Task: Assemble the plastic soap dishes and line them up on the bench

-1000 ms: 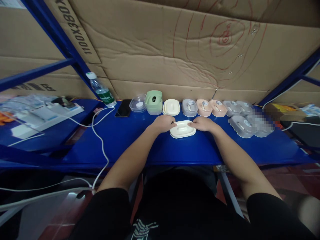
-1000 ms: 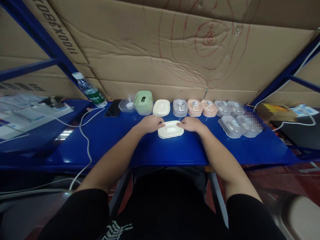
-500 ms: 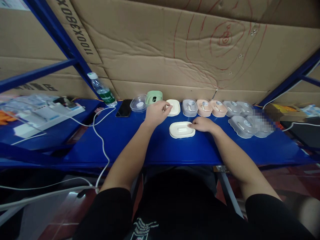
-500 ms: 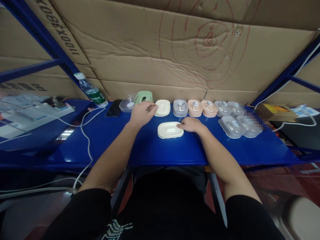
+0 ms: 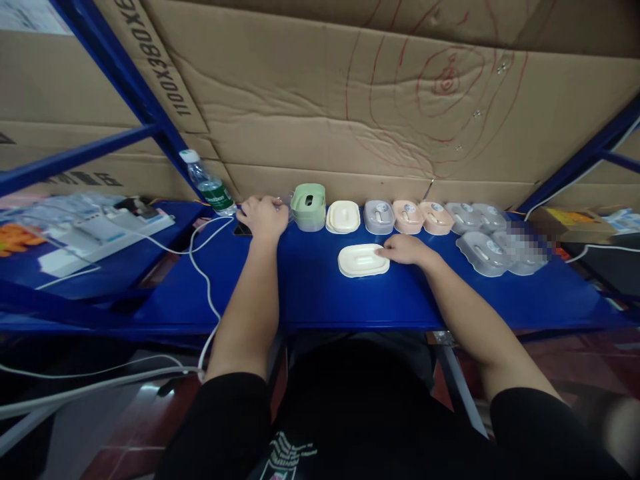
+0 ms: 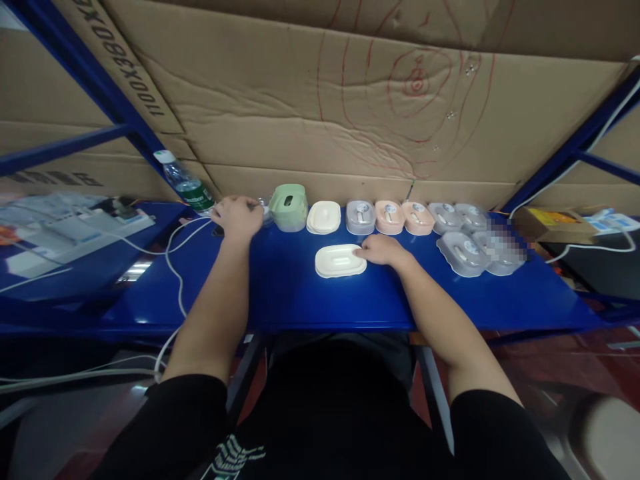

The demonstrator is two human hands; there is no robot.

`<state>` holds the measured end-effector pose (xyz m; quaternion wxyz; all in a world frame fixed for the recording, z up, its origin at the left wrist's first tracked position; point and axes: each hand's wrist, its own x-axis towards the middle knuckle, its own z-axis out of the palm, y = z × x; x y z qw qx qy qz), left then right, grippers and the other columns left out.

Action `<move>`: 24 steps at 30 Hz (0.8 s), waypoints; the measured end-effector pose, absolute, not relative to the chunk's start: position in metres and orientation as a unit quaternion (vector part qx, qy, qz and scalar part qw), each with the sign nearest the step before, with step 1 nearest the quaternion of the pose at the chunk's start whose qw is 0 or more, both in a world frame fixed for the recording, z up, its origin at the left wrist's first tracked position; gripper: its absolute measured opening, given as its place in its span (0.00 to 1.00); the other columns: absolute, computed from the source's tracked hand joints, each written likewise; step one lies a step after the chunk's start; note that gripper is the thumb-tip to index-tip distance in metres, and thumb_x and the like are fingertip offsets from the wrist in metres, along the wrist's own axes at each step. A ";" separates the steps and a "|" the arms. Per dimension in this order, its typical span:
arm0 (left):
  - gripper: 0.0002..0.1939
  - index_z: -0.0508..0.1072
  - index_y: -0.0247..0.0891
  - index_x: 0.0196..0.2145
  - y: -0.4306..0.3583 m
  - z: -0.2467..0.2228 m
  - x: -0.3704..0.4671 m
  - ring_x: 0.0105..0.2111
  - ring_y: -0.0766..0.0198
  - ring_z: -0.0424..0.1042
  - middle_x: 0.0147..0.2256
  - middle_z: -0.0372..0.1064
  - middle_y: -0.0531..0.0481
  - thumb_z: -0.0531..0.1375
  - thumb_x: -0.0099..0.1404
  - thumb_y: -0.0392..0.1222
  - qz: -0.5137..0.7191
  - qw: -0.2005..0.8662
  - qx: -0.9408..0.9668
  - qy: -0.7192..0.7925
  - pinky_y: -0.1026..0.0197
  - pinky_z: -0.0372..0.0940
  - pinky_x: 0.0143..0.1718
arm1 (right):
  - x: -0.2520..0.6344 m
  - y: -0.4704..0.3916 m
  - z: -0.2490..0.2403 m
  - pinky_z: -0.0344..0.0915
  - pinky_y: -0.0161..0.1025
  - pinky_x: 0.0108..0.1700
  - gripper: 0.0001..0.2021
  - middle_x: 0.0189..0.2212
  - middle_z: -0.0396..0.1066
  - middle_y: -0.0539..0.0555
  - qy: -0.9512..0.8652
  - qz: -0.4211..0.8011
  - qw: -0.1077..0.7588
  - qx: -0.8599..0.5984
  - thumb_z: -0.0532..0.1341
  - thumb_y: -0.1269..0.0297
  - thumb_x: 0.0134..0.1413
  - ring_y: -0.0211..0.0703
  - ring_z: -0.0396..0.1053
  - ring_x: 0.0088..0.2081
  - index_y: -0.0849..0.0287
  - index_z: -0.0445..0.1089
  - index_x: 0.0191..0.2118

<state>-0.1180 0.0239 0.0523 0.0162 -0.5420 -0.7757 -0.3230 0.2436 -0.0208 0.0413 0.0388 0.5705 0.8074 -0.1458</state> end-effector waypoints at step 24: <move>0.08 0.77 0.43 0.44 0.029 0.052 -0.119 0.62 0.40 0.68 0.58 0.74 0.39 0.58 0.72 0.42 -0.284 -0.072 -0.538 -0.790 0.34 0.49 0.66 | 0.245 -0.019 0.038 0.53 0.40 0.32 0.23 0.31 0.78 0.55 0.808 -0.145 0.030 0.571 0.58 0.44 0.68 0.45 0.72 0.34 0.57 0.74 0.30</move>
